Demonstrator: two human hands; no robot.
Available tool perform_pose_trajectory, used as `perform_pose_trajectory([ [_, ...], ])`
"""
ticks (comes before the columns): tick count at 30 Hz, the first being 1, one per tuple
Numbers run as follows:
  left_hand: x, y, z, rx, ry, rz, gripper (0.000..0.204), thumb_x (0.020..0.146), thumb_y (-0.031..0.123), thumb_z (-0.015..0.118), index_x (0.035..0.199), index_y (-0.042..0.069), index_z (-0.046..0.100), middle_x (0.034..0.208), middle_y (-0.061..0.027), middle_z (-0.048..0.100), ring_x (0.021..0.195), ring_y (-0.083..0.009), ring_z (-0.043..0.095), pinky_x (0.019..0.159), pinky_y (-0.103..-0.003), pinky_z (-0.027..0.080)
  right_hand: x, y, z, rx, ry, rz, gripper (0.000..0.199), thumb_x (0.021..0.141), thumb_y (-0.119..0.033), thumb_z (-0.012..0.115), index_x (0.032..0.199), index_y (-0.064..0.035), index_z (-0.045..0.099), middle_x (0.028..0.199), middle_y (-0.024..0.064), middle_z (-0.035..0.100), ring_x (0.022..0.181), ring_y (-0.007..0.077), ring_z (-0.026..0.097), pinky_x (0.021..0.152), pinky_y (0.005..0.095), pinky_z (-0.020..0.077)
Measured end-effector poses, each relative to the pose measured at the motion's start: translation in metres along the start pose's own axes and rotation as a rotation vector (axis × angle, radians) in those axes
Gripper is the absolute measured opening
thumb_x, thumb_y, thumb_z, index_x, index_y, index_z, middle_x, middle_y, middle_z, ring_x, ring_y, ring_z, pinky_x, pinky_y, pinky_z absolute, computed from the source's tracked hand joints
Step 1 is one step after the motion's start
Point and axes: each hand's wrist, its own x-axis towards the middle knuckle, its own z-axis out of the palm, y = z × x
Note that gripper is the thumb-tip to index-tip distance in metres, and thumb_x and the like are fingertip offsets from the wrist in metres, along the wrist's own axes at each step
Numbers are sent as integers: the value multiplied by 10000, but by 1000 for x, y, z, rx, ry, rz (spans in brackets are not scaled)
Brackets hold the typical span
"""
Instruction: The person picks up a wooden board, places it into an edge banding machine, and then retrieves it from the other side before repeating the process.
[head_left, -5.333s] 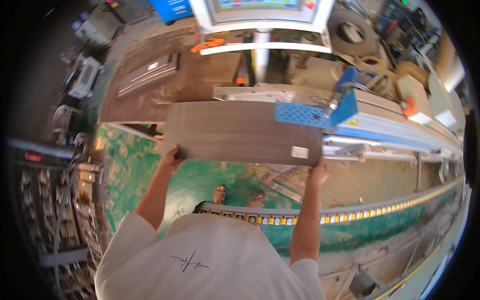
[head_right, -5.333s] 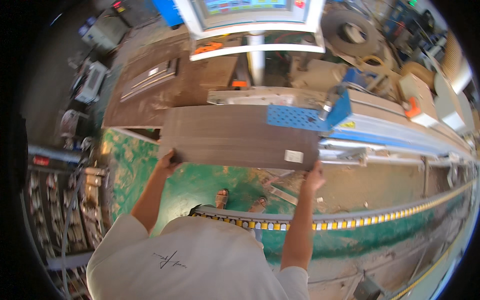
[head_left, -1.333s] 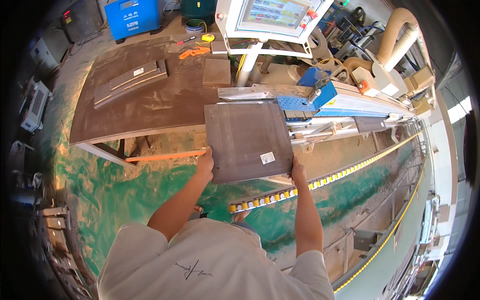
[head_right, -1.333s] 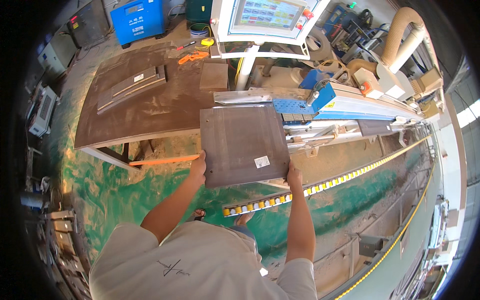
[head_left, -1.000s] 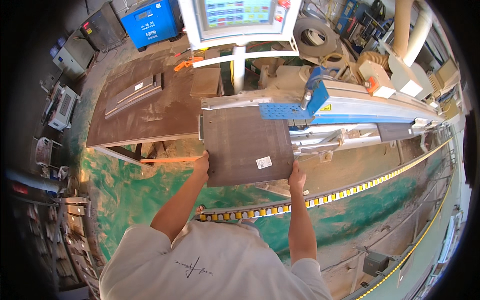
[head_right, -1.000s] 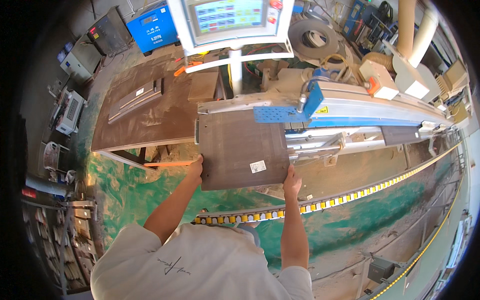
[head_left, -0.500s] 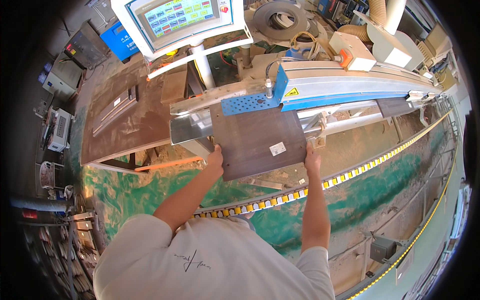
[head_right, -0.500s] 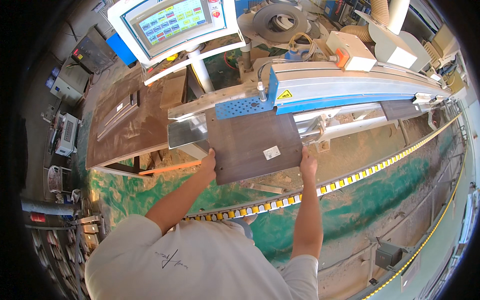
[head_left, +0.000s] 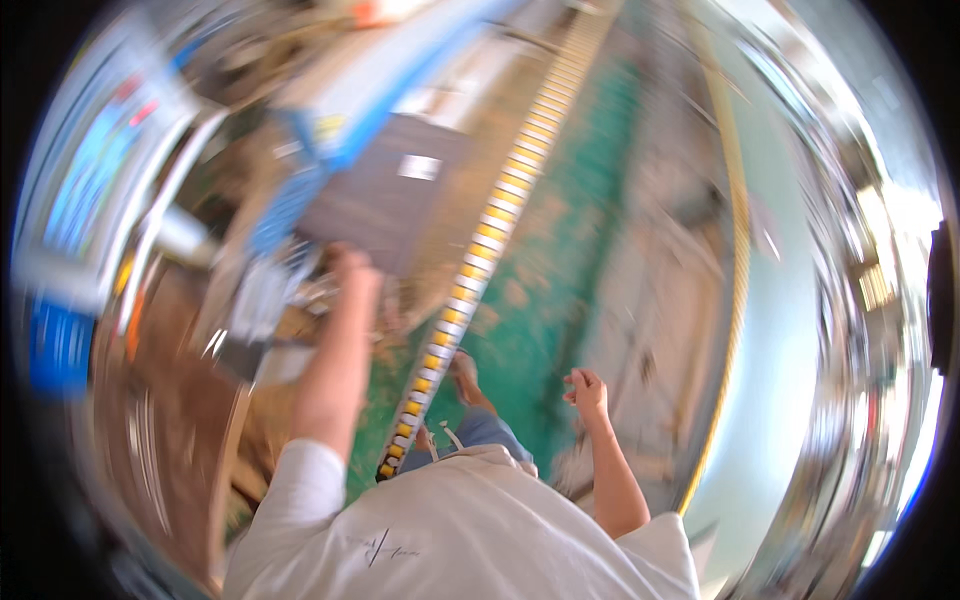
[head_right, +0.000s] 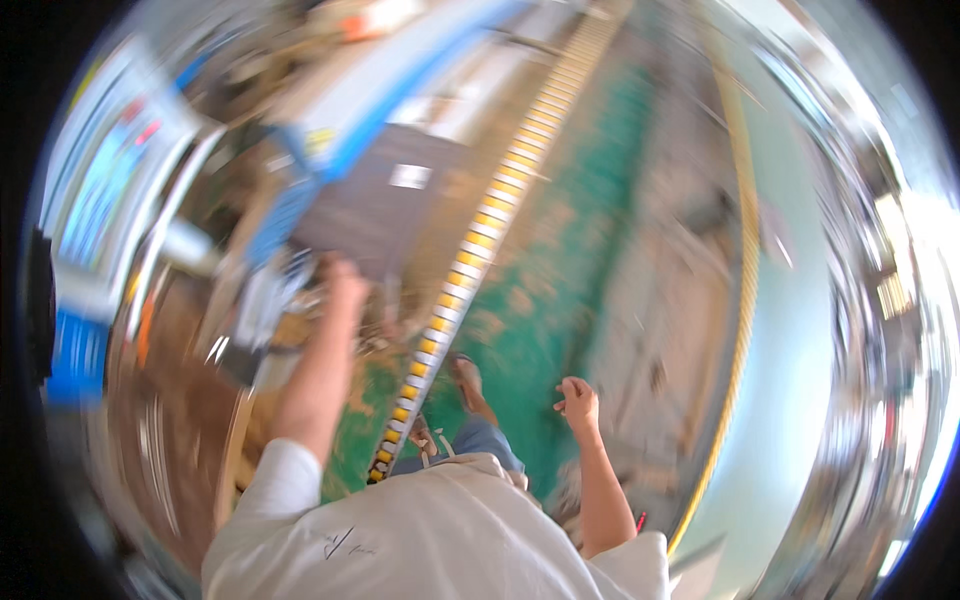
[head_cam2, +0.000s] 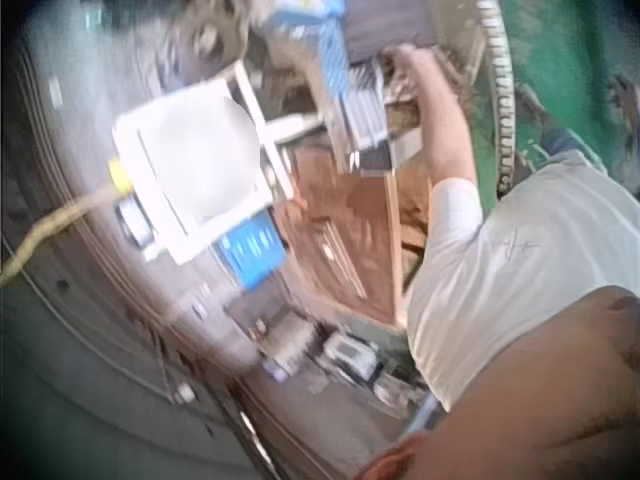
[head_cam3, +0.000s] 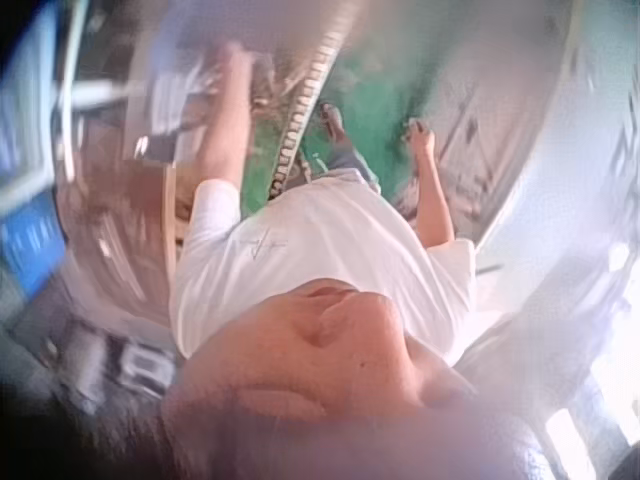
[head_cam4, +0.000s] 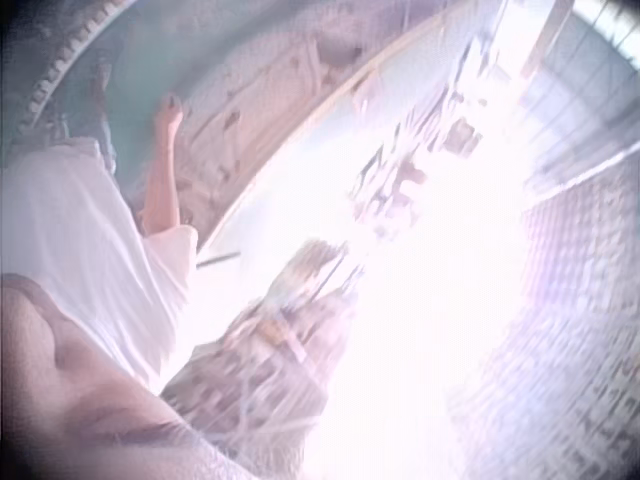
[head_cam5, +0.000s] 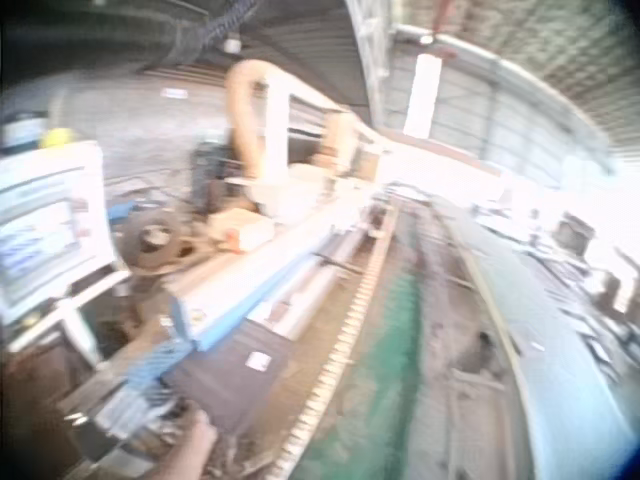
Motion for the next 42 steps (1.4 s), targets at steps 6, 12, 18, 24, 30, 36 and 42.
perform_pose_trajectory([
  [6,-104,4,-27,197,-579,36,633,995,402,491,1479,62,266,1460,-148,413,1283,-273,486,1082,-434,431,-320,300,-159,640,1014,537,172,918,-148,498,967,-13,593,778,132,666,522,206,611,410,341,455],
  [12,-323,-188,-199,587,-1188,-602,236,978,322,572,1007,92,617,800,-77,682,792,-216,668,741,-349,582,-495,442,-201,-58,1653,734,227,889,-193,583,987,-8,671,889,113,699,785,252,667,752,363,521],
  [18,-425,-315,-360,1728,-1427,-594,539,892,151,695,1371,37,477,1170,-98,635,969,-168,636,765,-302,534,-653,599,-305,993,2271,791,540,837,-273,649,1254,50,535,1226,253,598,1066,402,614,912,490,497],
  [24,-480,-344,-450,1658,-1038,-575,322,944,259,609,1181,42,586,1081,-113,669,890,-214,674,708,-331,563,-701,718,-268,1816,1629,5,432,959,-364,515,1279,-75,540,1260,60,600,1164,245,551,918,423,483],
  [30,-539,-384,-453,2049,-1430,-259,294,933,282,625,1104,43,643,1019,-60,670,844,-150,640,670,-284,519,-791,740,-289,1739,1311,-692,208,918,-176,652,1064,-28,640,1032,116,700,826,221,657,719,364,546],
  [36,-577,-393,-419,1892,-1531,-135,321,956,348,603,1031,42,659,953,-60,706,835,-165,666,731,-304,519,-753,572,-324,1439,1482,-500,213,927,-190,644,997,11,650,973,100,688,788,172,639,674,267,509],
  [42,-601,-325,-341,1418,-1680,441,503,887,184,710,1314,-7,528,1261,-190,611,1043,-193,639,935,-374,493,-692,443,-272,1216,1128,-251,430,833,-74,675,1225,51,550,1146,105,632,984,200,631,826,336,526],
])
